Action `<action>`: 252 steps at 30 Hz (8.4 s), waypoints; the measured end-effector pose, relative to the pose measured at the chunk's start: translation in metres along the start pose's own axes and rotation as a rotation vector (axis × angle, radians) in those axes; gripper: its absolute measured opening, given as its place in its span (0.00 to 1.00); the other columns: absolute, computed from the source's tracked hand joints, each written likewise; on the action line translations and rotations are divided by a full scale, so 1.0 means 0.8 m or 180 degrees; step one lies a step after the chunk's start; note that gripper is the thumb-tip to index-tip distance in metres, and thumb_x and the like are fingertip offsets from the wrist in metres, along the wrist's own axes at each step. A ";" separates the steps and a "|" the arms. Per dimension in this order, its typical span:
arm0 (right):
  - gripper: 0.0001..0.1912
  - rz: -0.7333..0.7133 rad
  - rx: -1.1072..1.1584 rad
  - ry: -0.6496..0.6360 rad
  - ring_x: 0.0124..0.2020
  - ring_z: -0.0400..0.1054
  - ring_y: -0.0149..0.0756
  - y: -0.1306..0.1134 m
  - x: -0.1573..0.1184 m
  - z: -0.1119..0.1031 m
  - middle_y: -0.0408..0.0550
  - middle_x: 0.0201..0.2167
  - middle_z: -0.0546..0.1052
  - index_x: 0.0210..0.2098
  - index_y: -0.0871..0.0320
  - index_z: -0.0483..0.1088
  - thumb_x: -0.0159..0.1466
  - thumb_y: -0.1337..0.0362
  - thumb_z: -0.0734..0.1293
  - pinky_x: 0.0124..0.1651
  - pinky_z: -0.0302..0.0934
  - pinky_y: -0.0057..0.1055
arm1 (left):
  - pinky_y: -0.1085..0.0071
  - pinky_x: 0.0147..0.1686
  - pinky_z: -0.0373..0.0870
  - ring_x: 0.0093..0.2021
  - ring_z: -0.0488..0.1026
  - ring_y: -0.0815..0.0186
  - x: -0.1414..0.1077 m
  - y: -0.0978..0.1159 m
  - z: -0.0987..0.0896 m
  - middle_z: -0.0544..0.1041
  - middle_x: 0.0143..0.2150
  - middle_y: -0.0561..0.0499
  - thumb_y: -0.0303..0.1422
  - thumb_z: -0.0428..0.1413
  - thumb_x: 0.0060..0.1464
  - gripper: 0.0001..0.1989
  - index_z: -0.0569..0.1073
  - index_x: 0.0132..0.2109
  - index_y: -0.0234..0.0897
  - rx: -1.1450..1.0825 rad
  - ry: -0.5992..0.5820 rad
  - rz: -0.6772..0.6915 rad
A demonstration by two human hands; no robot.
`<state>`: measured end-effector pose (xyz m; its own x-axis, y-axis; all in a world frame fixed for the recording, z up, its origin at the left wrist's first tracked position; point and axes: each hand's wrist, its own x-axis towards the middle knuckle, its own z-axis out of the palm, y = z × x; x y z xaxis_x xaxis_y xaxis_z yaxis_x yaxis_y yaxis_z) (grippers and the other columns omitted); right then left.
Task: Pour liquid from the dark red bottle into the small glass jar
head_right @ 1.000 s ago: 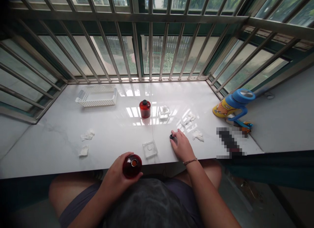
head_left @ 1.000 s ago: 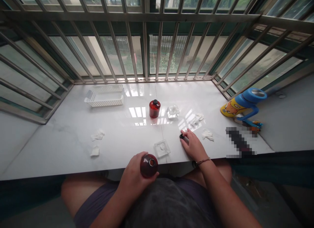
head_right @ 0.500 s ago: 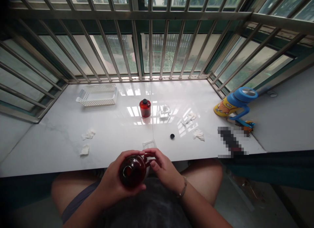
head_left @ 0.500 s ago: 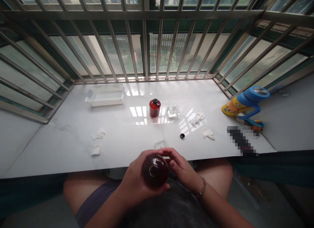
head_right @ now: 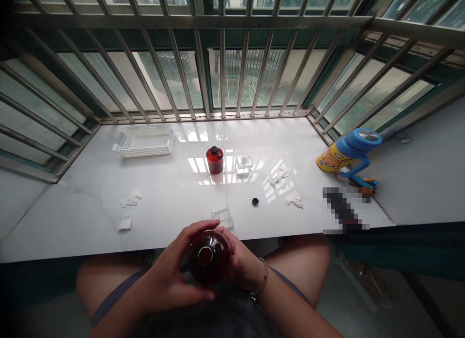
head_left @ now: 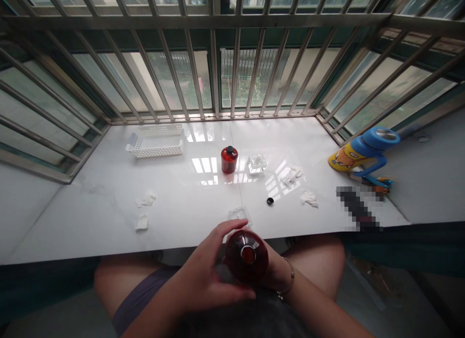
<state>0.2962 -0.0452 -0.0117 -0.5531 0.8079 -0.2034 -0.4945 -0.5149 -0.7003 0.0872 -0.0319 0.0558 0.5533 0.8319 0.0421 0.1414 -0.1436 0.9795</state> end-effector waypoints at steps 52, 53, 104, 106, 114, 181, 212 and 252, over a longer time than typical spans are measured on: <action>0.39 -0.1382 -0.4447 0.2074 0.58 0.75 0.53 -0.016 -0.024 -0.113 0.54 0.58 0.77 0.64 0.52 0.66 0.57 0.57 0.80 0.61 0.72 0.53 | 0.48 0.69 0.70 0.68 0.71 0.48 0.021 -0.109 -0.015 0.68 0.70 0.40 0.42 0.67 0.63 0.38 0.63 0.75 0.48 0.0328 0.0319 -0.0277; 0.39 -0.1439 -0.4492 0.2011 0.58 0.75 0.54 -0.015 -0.022 -0.112 0.54 0.58 0.78 0.64 0.52 0.66 0.57 0.57 0.80 0.61 0.72 0.53 | 0.48 0.69 0.71 0.68 0.71 0.48 0.019 -0.112 -0.016 0.68 0.70 0.40 0.42 0.68 0.62 0.39 0.64 0.75 0.48 0.0262 0.0366 -0.0297; 0.40 -0.2166 -0.5859 0.0711 0.64 0.70 0.56 -0.096 -0.005 -0.097 0.55 0.62 0.76 0.73 0.46 0.62 0.65 0.72 0.71 0.67 0.70 0.58 | 0.55 0.57 0.78 0.61 0.77 0.49 0.012 -0.096 -0.024 0.78 0.62 0.42 0.45 0.72 0.56 0.35 0.73 0.68 0.45 0.0214 0.0458 -0.0366; 0.40 -0.2134 -0.5884 0.0676 0.64 0.70 0.55 -0.100 -0.005 -0.096 0.54 0.62 0.77 0.73 0.46 0.62 0.65 0.73 0.70 0.67 0.69 0.58 | 0.55 0.58 0.77 0.61 0.77 0.50 0.012 -0.097 -0.024 0.78 0.62 0.42 0.45 0.72 0.57 0.35 0.73 0.68 0.44 0.0161 0.0450 -0.0326; 0.39 -0.2135 -0.6224 0.0487 0.63 0.69 0.57 -0.112 -0.004 -0.089 0.58 0.61 0.76 0.71 0.54 0.63 0.62 0.76 0.71 0.66 0.70 0.58 | 0.56 0.58 0.76 0.60 0.76 0.51 0.013 -0.103 -0.022 0.77 0.60 0.42 0.44 0.72 0.57 0.35 0.72 0.68 0.44 0.0010 0.0452 -0.0311; 0.31 -0.2282 -0.7166 0.0093 0.62 0.70 0.57 -0.161 0.000 -0.047 0.59 0.60 0.78 0.71 0.57 0.65 0.69 0.74 0.66 0.60 0.74 0.56 | 0.48 0.67 0.71 0.65 0.74 0.45 0.015 -0.128 -0.015 0.76 0.64 0.38 0.43 0.73 0.55 0.38 0.72 0.69 0.42 -0.0910 0.0424 -0.0345; 0.33 -0.2247 -0.7173 0.0130 0.63 0.70 0.58 -0.167 -0.004 -0.046 0.58 0.62 0.77 0.72 0.54 0.64 0.70 0.73 0.66 0.62 0.73 0.57 | 0.49 0.66 0.71 0.65 0.74 0.45 0.015 -0.133 -0.014 0.76 0.63 0.38 0.44 0.74 0.54 0.38 0.72 0.69 0.43 -0.0934 0.0450 -0.0349; 0.30 -0.2321 -0.7396 0.0112 0.65 0.69 0.58 -0.177 -0.008 -0.043 0.59 0.63 0.77 0.71 0.56 0.64 0.71 0.74 0.65 0.61 0.73 0.57 | 0.51 0.63 0.72 0.64 0.73 0.44 0.010 -0.144 -0.014 0.76 0.63 0.38 0.48 0.74 0.53 0.39 0.73 0.68 0.43 -0.0824 0.0445 -0.0420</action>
<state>0.3929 0.0328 0.0654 -0.6884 0.6511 0.3196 0.7022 0.7086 0.0692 0.0662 -0.0023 -0.0546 0.4234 0.9024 -0.0797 -0.0190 0.0968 0.9951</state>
